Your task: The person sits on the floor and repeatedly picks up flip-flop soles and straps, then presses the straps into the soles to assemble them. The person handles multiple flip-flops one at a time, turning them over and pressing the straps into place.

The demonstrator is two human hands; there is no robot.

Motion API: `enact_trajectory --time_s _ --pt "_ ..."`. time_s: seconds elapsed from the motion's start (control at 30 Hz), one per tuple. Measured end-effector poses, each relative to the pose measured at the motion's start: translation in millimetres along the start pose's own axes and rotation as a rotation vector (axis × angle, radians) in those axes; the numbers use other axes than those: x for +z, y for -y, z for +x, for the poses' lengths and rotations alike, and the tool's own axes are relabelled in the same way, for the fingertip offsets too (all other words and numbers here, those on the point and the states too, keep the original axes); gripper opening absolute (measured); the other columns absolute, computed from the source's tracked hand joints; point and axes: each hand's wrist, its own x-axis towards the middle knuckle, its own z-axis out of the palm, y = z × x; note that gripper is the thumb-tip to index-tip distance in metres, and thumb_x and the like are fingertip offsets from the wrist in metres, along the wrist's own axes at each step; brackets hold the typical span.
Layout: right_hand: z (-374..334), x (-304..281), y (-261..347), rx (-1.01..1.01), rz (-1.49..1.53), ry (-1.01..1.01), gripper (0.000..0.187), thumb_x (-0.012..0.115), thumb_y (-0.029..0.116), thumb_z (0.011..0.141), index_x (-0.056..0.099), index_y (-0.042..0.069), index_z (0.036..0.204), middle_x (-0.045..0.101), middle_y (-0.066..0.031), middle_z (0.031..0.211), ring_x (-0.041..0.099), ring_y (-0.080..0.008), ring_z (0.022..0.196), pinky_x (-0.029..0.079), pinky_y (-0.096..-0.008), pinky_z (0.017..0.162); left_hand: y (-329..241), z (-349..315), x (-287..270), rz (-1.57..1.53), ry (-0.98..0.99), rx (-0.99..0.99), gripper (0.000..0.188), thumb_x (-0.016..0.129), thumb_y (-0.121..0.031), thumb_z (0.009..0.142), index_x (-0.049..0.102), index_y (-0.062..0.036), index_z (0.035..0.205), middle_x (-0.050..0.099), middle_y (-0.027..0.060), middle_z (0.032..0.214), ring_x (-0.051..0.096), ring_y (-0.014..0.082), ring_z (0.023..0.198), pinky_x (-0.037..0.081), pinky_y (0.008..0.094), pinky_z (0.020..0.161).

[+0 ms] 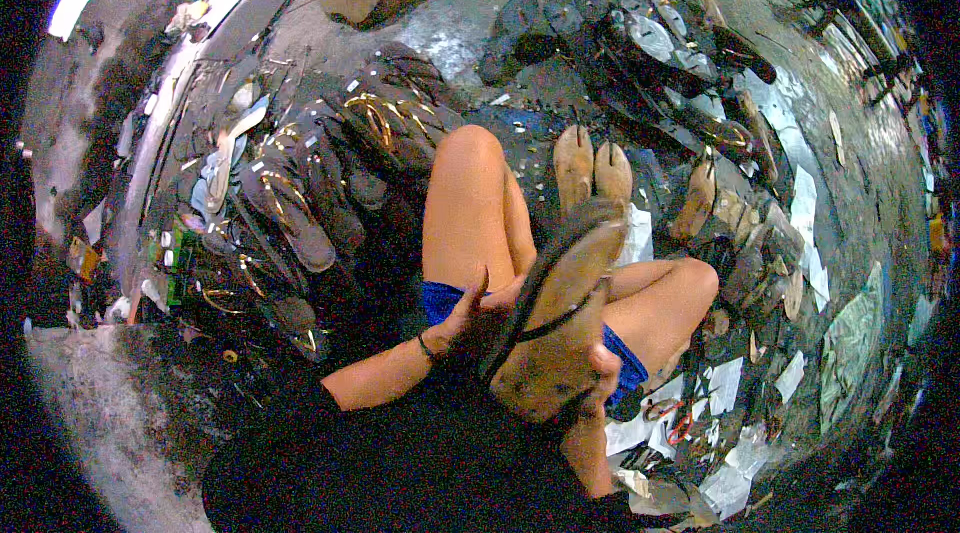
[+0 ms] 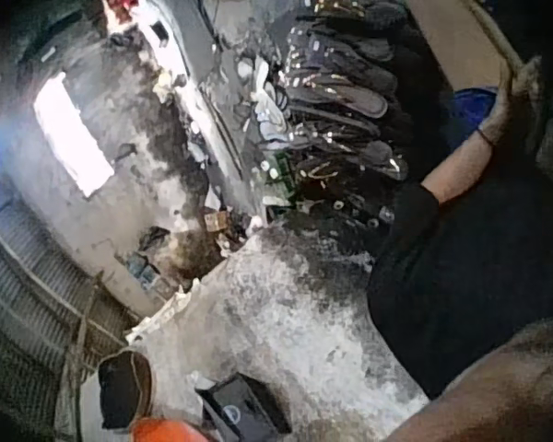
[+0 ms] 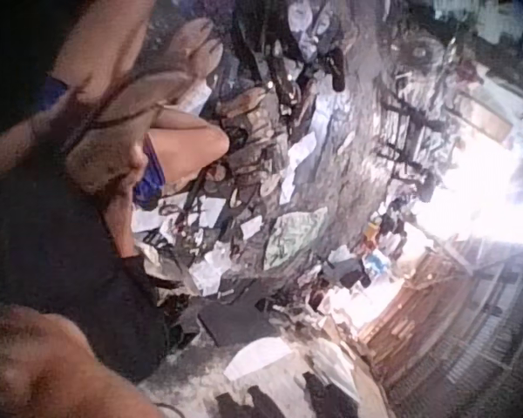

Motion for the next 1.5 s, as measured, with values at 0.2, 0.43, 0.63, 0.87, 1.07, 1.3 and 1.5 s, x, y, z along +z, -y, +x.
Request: enact_trajectory --time_s 0.2,0.43,0.63,0.87,1.07,1.3,1.5 --pt "-5.2 12.7 -20.3 -0.210 -0.874 -0.057 0.071 0.078 0.019 0.083 0.043 -0.003 0.140 0.061 -0.0145 0.124 0.059 -0.0251 0.114 0.045 -0.0361 0.102 -9.5 12.9 -2.3 0.121 -0.476 0.234 0.074 0.030 -0.060 0.103 0.033 -0.0047 0.152 0.039 0.0065 0.153 0.039 0.0191 0.139 0.028 0.0354 0.117" --pt "37.4 -15.6 59.8 -0.281 -0.951 -0.277 0.058 0.070 0.028 0.085 0.055 -0.002 0.132 0.065 -0.0143 0.119 0.062 -0.0288 0.109 0.046 -0.0355 0.098 -209.3 -54.4 -75.1 0.312 -0.848 1.031 0.065 0.037 -0.063 0.098 0.063 -0.0053 0.114 0.070 0.0073 0.104 0.066 0.0220 0.089 0.053 0.0366 0.082" --pt "191.6 -149.4 75.5 -0.490 -1.640 -0.896 0.059 0.071 0.025 0.082 0.052 0.000 0.132 0.060 -0.0236 0.124 0.058 -0.0412 0.115 0.046 -0.0486 0.097 -183.9 -88.2 -84.4 1.236 -1.333 1.343 0.060 0.041 -0.040 0.105 0.037 0.0040 0.147 0.038 0.0163 0.152 0.040 0.0263 0.137 0.031 0.0371 0.114" --pt "359.6 -54.3 58.0 -0.621 -2.001 -0.326 0.048 0.065 0.035 0.087 0.061 0.015 0.130 0.026 -0.0277 0.156 0.024 -0.0451 0.145 0.024 -0.0551 0.115 -52.5 -8.7 -56.9 1.760 -0.807 0.619 0.072 0.064 -0.022 0.094 0.027 0.0047 0.150 0.024 0.0289 0.157 0.021 0.0405 0.147 0.023 0.0475 0.118" --pt "456.9 -35.5 71.5 -0.383 -2.399 -0.278 0.059 0.064 0.040 0.088 0.053 0.021 0.142 0.016 -0.0182 0.163 0.013 -0.0414 0.150 0.014 -0.0556 0.119 -63.4 -2.3 -60.9 1.743 -0.834 0.468 0.076 0.064 -0.025 0.093 0.024 0.0020 0.151 0.019 0.0318 0.156 0.018 0.0440 0.147 0.018 0.0497 0.120" --pt "399.4 -54.3 81.8 -1.132 -1.158 -0.423 0.022 0.067 0.003 0.088 0.072 0.008 0.110 0.073 -0.0088 0.107 0.071 -0.0195 0.095 0.055 -0.0289 0.081 -68.0 6.0 -65.7 1.801 -0.831 0.527 0.072 0.066 -0.021 0.093 0.028 0.0041 0.148 0.024 0.0337 0.152 0.023 0.0460 0.143 0.025 0.0505 0.116" --pt "142.2 -65.9 -2.7 -0.321 -0.578 -0.120 0.042 0.069 0.012 0.091 0.057 0.000 0.130 0.066 -0.0065 0.110 0.063 -0.0161 0.099 0.053 -0.0303 0.084 -110.5 40.3 6.6 0.889 -0.679 0.733 0.059 0.070 -0.001 0.087 0.041 0.0030 0.139 0.050 0.0172 0.139 0.051 0.0276 0.126 0.041 0.0398 0.108"
